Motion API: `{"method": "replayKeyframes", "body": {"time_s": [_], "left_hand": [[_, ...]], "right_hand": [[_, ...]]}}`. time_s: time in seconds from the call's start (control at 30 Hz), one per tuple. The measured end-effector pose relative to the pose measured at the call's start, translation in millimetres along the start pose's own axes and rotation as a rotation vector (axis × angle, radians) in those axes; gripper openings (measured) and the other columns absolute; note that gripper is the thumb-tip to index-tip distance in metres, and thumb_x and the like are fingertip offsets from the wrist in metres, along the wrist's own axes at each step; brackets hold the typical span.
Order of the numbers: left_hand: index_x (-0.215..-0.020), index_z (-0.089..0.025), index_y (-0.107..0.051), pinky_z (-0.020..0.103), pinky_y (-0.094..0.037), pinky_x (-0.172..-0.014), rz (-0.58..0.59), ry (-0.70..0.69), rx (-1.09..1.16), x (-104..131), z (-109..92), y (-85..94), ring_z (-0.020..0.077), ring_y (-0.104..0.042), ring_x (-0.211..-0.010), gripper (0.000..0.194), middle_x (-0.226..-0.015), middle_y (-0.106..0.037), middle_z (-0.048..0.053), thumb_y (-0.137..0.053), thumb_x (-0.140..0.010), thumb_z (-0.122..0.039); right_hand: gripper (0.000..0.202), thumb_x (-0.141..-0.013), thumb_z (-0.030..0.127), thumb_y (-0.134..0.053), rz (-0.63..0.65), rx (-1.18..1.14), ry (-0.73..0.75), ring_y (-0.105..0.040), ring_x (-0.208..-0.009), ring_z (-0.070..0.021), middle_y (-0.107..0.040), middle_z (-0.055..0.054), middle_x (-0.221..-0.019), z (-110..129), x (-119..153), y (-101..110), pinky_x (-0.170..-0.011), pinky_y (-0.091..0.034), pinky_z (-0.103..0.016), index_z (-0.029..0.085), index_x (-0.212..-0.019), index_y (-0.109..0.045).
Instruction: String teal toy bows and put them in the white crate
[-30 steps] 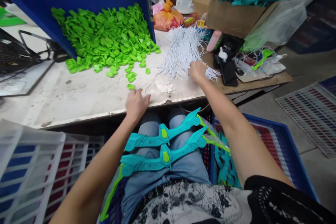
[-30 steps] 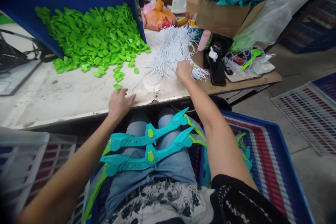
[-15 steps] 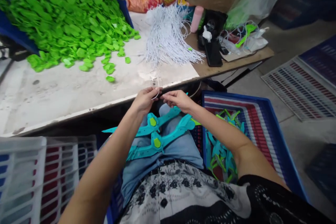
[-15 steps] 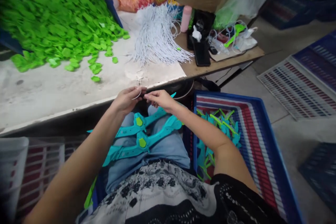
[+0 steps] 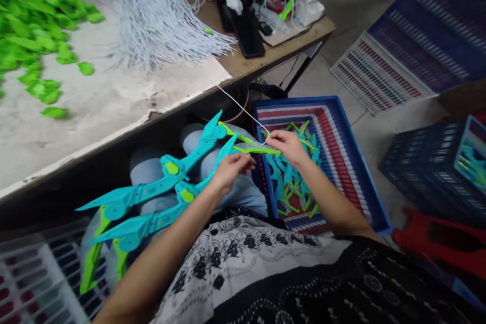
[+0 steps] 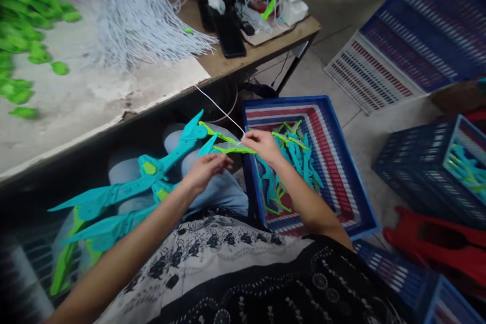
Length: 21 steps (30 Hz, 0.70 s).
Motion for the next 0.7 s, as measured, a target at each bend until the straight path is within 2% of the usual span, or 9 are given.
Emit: {"method": "replayKeyframes", "body": {"time_s": [0.03, 0.1, 0.2, 0.3, 0.4, 0.57, 0.7], "left_hand": [[-0.080, -0.012, -0.066, 0.025, -0.045, -0.062, 0.033, 0.102, 0.024, -1.7, 18.5, -7.6, 0.0161, -0.063, -0.074, 0.027, -0.083, -0.067, 0.009, -0.072, -0.072, -0.038], [-0.084, -0.011, -0.066, 0.025, -0.047, -0.063, 0.018, 0.242, 0.090, -9.4, 48.2, -18.0, 0.0146, -0.063, -0.069, 0.018, -0.081, -0.067, 0.009, -0.071, -0.073, -0.024], [-0.089, -0.010, -0.064, 0.026, -0.049, -0.063, -0.023, 0.296, 0.133, -28.4, 70.7, -29.8, 0.0132, -0.063, -0.065, 0.013, -0.080, -0.067, 0.008, -0.065, -0.076, -0.011], [-0.091, -0.010, -0.063, 0.025, -0.049, -0.062, 0.002, 0.311, 0.146, -46.5, 78.4, -42.4, 0.0132, -0.064, -0.065, 0.013, -0.082, -0.067, 0.008, -0.059, -0.079, -0.006], [-0.092, -0.009, -0.063, 0.025, -0.050, -0.060, 0.026, 0.330, 0.162, -58.6, 83.6, -52.9, 0.0132, -0.064, -0.064, 0.014, -0.081, -0.067, 0.008, -0.056, -0.080, -0.004], [-0.094, -0.009, -0.062, 0.025, -0.050, -0.061, 0.060, 0.343, 0.195, -69.1, 91.1, -63.2, 0.0139, -0.065, -0.065, 0.015, -0.081, -0.067, 0.008, -0.053, -0.083, -0.004], [-0.093, -0.011, -0.061, 0.025, -0.051, -0.064, 0.106, 0.335, 0.238, -75.0, 94.4, -70.6, 0.0145, -0.066, -0.067, 0.014, -0.081, -0.069, 0.008, -0.051, -0.086, -0.005]], "right_hand": [[0.017, -0.072, 0.033, -0.067, -0.064, 0.116, 0.055, -0.051, -0.063, -0.0099, -0.056, 0.002, -0.067, -9.8, 8.4, 15.1, -0.061, -0.040, -0.024, 0.017, -0.068, -0.063], [0.015, -0.074, 0.032, -0.064, -0.168, 0.300, 0.139, -0.055, -0.071, -0.0127, -0.060, -0.002, -0.077, -31.6, 24.5, 36.5, -0.062, -0.042, -0.026, 0.017, -0.069, -0.064], [0.015, -0.077, 0.032, -0.061, -0.283, 0.459, 0.183, -0.057, -0.080, -0.0149, -0.061, -0.005, -0.090, -63.4, 42.9, 52.9, -0.062, -0.046, -0.027, 0.019, -0.073, -0.066], [0.016, -0.080, 0.033, -0.059, -0.345, 0.485, 0.172, -0.059, -0.083, -0.0153, -0.062, -0.005, -0.094, -86.6, 52.4, 59.9, -0.065, -0.049, -0.027, 0.020, -0.076, -0.067], [0.017, -0.082, 0.034, -0.058, -0.379, 0.464, 0.167, -0.060, -0.084, -0.0157, -0.062, -0.006, -0.096, -100.3, 55.2, 61.7, -0.065, -0.050, -0.028, 0.019, -0.077, -0.066], [0.017, -0.084, 0.033, -0.057, -0.370, 0.494, 0.185, -0.060, -0.090, -0.0166, -0.061, -0.006, -0.098, -111.2, 54.1, 56.4, -0.070, -0.052, -0.028, 0.020, -0.081, -0.067], [0.017, -0.087, 0.032, -0.055, -0.376, 0.598, 0.276, -0.059, -0.095, -0.0184, -0.060, -0.007, -0.099, -112.9, 53.8, 52.3, -0.081, -0.051, -0.033, 0.020, -0.083, -0.067]]}}
Point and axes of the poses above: each hand's wrist, its own x-axis away from the middle knuckle, its own y-axis out of the back of the hand, z = x × y, the point moved 4 cm from there along -x, towards the middle knuckle
